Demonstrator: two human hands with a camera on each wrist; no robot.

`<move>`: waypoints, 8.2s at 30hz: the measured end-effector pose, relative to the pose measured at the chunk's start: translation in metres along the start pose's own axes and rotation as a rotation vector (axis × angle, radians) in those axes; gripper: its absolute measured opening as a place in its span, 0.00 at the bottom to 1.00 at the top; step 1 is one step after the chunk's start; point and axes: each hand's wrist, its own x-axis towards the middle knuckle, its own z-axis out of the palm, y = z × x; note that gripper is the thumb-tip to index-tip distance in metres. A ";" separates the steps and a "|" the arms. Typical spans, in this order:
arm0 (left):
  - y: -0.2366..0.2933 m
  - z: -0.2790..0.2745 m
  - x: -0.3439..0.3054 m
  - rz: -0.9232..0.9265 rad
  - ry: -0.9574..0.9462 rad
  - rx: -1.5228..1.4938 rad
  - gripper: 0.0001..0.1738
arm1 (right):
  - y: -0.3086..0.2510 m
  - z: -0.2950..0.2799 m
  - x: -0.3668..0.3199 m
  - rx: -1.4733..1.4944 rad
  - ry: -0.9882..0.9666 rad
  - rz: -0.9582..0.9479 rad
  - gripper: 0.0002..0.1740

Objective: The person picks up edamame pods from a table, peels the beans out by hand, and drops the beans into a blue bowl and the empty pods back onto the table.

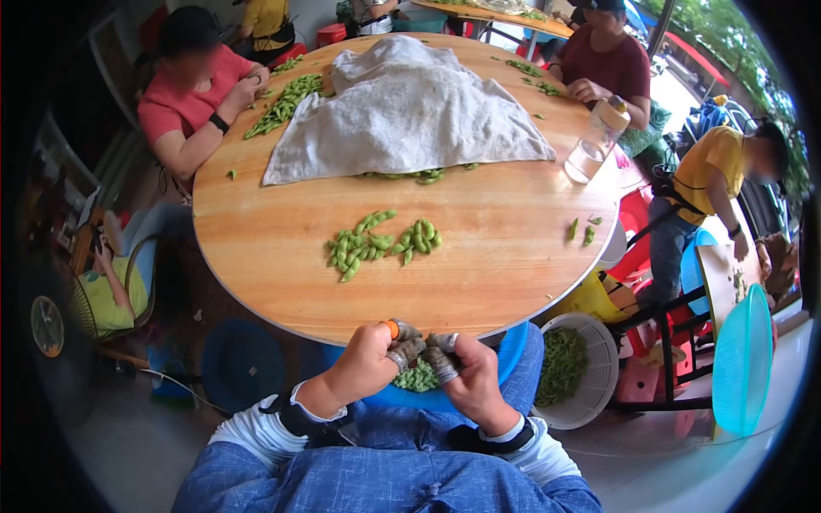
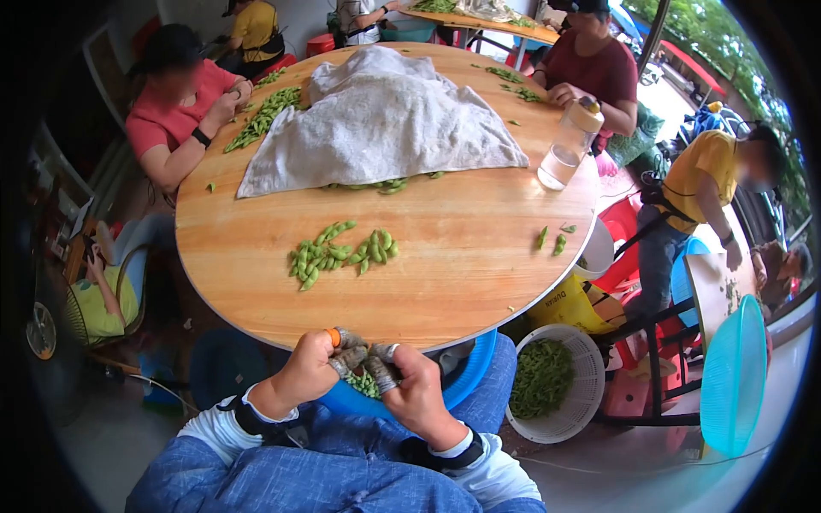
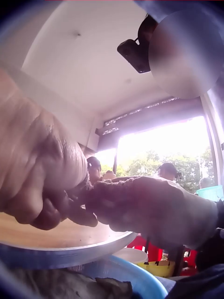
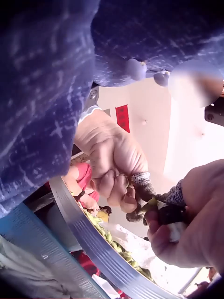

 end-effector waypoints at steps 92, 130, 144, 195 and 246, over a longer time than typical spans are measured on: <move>0.022 0.015 0.004 0.143 0.047 -0.361 0.07 | -0.010 -0.015 -0.004 0.633 -0.026 0.251 0.15; -0.017 0.008 0.003 0.444 -0.056 0.225 0.14 | 0.015 -0.003 -0.011 0.643 -0.049 0.261 0.11; -0.002 -0.001 0.004 0.091 -0.162 -0.048 0.14 | 0.000 -0.006 -0.008 0.559 -0.011 0.287 0.15; -0.026 0.017 0.011 -0.080 -0.071 -0.460 0.06 | 0.017 -0.012 -0.007 0.715 -0.104 0.385 0.09; 0.042 -0.034 0.130 0.198 0.032 0.628 0.07 | 0.011 -0.078 -0.018 0.328 0.302 0.222 0.18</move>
